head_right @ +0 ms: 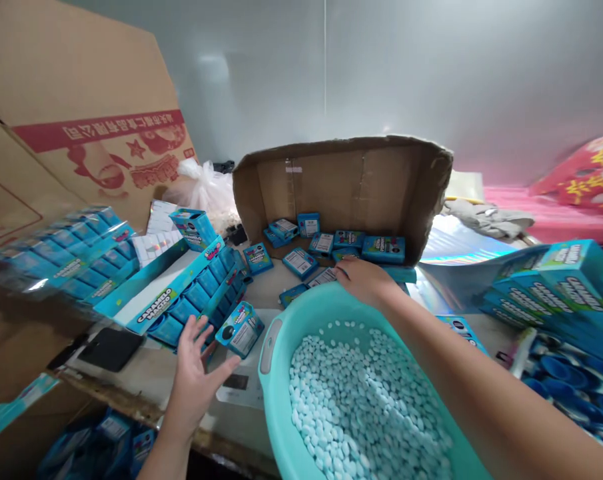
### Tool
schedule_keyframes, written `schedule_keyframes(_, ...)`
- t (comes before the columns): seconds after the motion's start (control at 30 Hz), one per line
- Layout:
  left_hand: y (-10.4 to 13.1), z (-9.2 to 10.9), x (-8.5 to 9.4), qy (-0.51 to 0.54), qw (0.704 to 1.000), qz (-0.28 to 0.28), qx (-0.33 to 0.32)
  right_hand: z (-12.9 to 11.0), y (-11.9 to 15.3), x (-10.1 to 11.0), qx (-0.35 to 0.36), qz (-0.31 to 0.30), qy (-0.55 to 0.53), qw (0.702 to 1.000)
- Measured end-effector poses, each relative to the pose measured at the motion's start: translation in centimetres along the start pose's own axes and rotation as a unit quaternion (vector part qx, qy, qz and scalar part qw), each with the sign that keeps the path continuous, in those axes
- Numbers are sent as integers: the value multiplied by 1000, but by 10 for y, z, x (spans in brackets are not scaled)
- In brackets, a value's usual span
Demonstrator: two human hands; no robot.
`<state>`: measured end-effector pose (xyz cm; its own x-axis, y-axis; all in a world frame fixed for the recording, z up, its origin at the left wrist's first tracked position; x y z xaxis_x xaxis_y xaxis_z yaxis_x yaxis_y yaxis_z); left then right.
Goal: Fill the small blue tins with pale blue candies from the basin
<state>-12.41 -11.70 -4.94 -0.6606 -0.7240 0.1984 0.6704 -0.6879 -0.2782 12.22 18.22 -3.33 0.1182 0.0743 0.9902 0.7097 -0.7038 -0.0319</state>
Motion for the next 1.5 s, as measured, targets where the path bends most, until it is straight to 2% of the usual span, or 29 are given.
schedule_keyframes(0.07,3,-18,-2,6,998,-38,40,-1,1,2,-4,1,1,1000)
schedule_keyframes(0.17,5,-30,-16,16,996,-47,80,-2,4,6,-10,2,-1,1000)
schedule_keyframes(0.23,4,-26,-23,10,995,-31,93,-3,6,8,-14,2,-5,1000)
schedule_keyframes(0.3,1,-11,-25,-13,998,8,66,-3,7,10,-19,3,-5,1000)
schedule_keyframes(0.33,-1,1,-25,-33,999,12,22,-4,8,10,-21,3,-5,1000)
schedule_keyframes(0.37,-2,15,-24,-64,997,5,-50,-4,7,10,-22,3,-3,1000)
schedule_keyframes(0.4,-4,30,-24,-110,982,-42,-145,-4,7,10,-23,2,-1,1000)
schedule_keyframes(0.43,-5,45,-25,-152,948,-119,-253,-4,6,10,-22,0,1,1000)
schedule_keyframes(0.47,-5,57,-27,-199,899,-187,-344,-3,6,10,-20,-4,3,1000)
schedule_keyframes(0.53,-6,74,-31,-269,819,-259,-436,-2,5,11,-16,-9,7,1000)
schedule_keyframes(0.57,-7,78,-34,-290,799,-268,-452,-2,5,11,-14,-11,7,1000)
schedule_keyframes(0.6,-7,79,-37,-301,793,-269,-456,-1,5,11,-12,-11,7,1000)
schedule_keyframes(0.73,-8,69,-43,-315,804,-251,-438,0,6,13,-12,-11,-3,1000)
schedule_keyframes(0.87,-11,53,-38,-316,820,-224,-422,0,4,13,-15,-19,-20,1000)
schedule_keyframes(0.93,-10,47,-34,-300,836,-209,-409,2,3,12,-17,-20,-26,999)
schedule_keyframes(1.0,-8,40,-31,-269,868,-189,-371,3,2,11,-19,-20,-30,999)
schedule_keyframes(1.07,-4,30,-29,-230,919,-141,-287,4,1,9,-22,-22,-33,999)
schedule_keyframes(1.13,-1,17,-28,-199,966,-58,-151,5,0,8,-23,-24,-35,999)
schedule_keyframes(1.2,2,1,-27,-168,986,3,-15,6,0,7,-23,-27,-38,999)
schedule_keyframes(1.23,3,-7,-26,-154,987,14,32,6,0,7,-23,-28,-41,999)
schedule_keyframes(1.3,3,-18,-24,-132,988,6,76,6,0,7,-23,-27,-47,998)
schedule_keyframes(1.37,5,-18,-21,-134,988,10,78,6,1,7,-24,-25,-54,998)
schedule_keyframes(1.4,6,-12,-19,-144,988,25,58,6,1,8,-26,-24,-57,998)
schedule_keyframes(1.47,13,15,-18,-180,981,60,-49,5,1,8,-28,-24,-63,997)
schedule_keyframes(1.5,20,34,-21,-206,965,69,-147,5,1,9,-27,-24,-67,997)
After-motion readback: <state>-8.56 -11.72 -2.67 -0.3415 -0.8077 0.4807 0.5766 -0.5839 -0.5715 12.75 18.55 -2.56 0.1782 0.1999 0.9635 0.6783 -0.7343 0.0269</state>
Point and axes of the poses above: each hand's wrist, its own y-axis away from the middle knuckle, its own x-axis out of the back of the hand, z = x × y, the point moved 1 cm from there along -y, towards the middle knuckle, and after that the axes turned 11 degrees about y, right-handed, at the moved point
